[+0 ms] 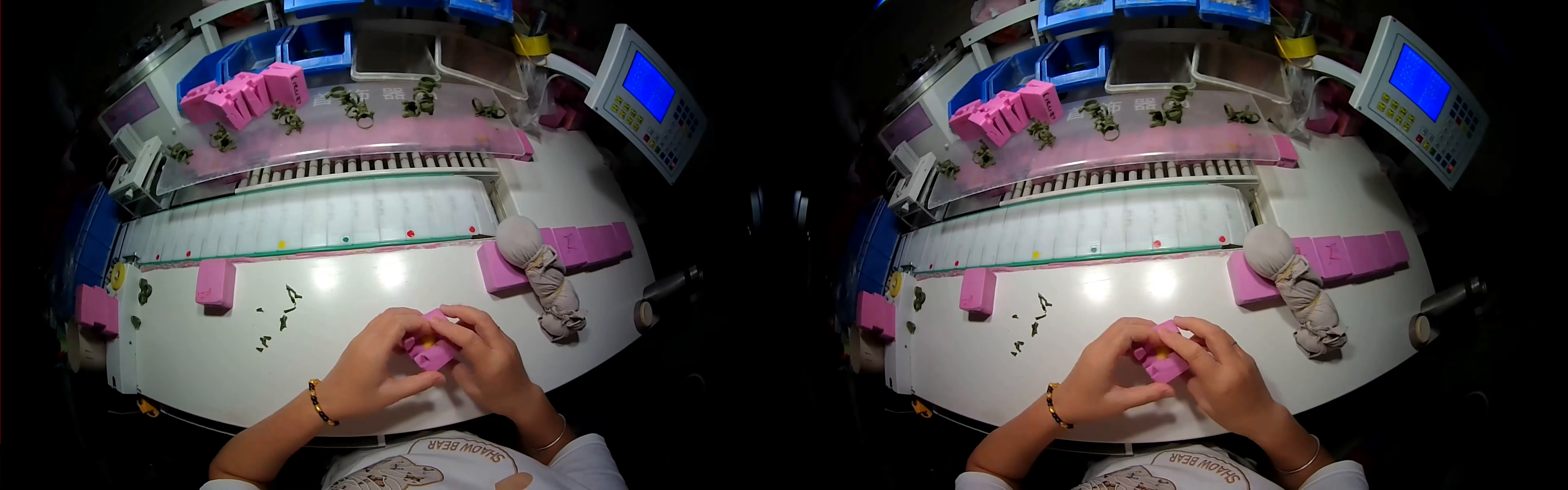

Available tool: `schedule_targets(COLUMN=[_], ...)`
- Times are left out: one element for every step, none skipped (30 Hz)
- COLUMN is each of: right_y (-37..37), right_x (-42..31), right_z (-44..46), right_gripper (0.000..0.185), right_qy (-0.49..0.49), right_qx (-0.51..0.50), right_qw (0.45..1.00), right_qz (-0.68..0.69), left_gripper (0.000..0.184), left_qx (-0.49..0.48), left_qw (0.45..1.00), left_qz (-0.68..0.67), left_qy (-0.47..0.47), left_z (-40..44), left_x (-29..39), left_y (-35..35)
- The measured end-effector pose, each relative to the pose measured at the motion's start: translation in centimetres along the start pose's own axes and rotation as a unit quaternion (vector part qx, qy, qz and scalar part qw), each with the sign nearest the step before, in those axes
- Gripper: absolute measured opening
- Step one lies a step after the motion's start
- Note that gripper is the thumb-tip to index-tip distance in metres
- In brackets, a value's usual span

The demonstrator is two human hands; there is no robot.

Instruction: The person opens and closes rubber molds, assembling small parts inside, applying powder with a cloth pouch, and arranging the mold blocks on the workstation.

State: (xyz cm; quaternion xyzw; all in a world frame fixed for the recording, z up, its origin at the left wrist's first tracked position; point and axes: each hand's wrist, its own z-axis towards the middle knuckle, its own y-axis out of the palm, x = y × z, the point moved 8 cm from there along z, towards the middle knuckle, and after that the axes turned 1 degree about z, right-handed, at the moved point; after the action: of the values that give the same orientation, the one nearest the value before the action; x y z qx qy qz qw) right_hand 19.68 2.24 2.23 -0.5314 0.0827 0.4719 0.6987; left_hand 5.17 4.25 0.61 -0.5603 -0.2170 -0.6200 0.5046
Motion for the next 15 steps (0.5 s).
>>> schedule_targets(right_y=[-0.2,-0.3,-0.4,-0.4,-0.4,-0.3,-0.3,-0.3,-0.3,-0.4,-0.5,-0.6,-0.6,-0.7,-0.6], right_x=[0.0,0.0,-0.1,-0.1,-0.1,-0.2,-0.2,-0.2,-0.3,-0.3,-0.4,-0.4,-0.5,-0.5,-0.5], right_z=[0.0,0.1,0.1,0.0,-0.2,-0.3,-0.4,-0.6,-0.7,-0.7,-0.6,-0.6,-0.5,-0.5,-0.5], right_gripper=[0.062,0.061,0.059,0.058,0.058,0.057,0.054,0.052,0.050,0.047,0.044,0.042,0.040,0.039,0.037], right_qy=[-0.005,-0.009,-0.014,-0.023,-0.032,-0.041,-0.046,-0.052,-0.056,-0.058,-0.059,-0.060,-0.061,-0.063,-0.064], right_qx=[0.000,0.000,0.000,0.004,0.007,0.011,0.019,0.027,0.035,0.035,0.036,0.037,0.035,0.032,0.030], right_qw=[1.000,1.000,1.000,1.000,0.999,0.999,0.998,0.998,0.997,0.997,0.997,0.997,0.997,0.997,0.997], right_qz=[-0.004,-0.008,-0.012,-0.016,-0.021,-0.025,-0.028,-0.031,-0.034,-0.035,-0.036,-0.038,-0.038,-0.037,-0.036], left_gripper=[0.043,0.041,0.038,0.036,0.034,0.034,0.033,0.034,0.034,0.034,0.035,0.035,0.035,0.035,0.035], left_qx=[-0.015,-0.030,-0.035,-0.039,-0.042,-0.049,-0.056,-0.063,-0.063,-0.063,-0.064,-0.073,-0.079,-0.086,-0.088], left_qw=[0.999,0.995,0.993,0.991,0.988,0.990,0.990,0.991,0.993,0.994,0.996,0.995,0.995,0.994,0.994], left_qz=[-0.044,-0.087,-0.103,-0.118,-0.133,-0.121,-0.110,-0.099,-0.082,-0.065,-0.048,-0.039,-0.030,-0.021,-0.019], left_qy=[-0.022,-0.044,-0.050,-0.055,-0.060,-0.061,-0.062,-0.063,-0.058,-0.053,-0.047,-0.052,-0.058,-0.065,-0.068], left_z=[-0.1,-0.2,-0.2,-0.3,-0.3,-0.3,-0.1,0.0,0.1,0.3,0.5,0.6,0.7,0.8,0.8], left_x=[-0.6,-1.1,-1.6,-2.0,-2.3,-2.2,-1.9,-1.7,-1.5,-1.3,-1.1,-1.0,-1.0,-0.9,-0.8], left_y=[-0.1,-0.1,-0.2,-0.2,-0.2,-0.3,-0.4,-0.4,-0.4,-0.4,-0.4,-0.3,-0.3,-0.3,-0.4])
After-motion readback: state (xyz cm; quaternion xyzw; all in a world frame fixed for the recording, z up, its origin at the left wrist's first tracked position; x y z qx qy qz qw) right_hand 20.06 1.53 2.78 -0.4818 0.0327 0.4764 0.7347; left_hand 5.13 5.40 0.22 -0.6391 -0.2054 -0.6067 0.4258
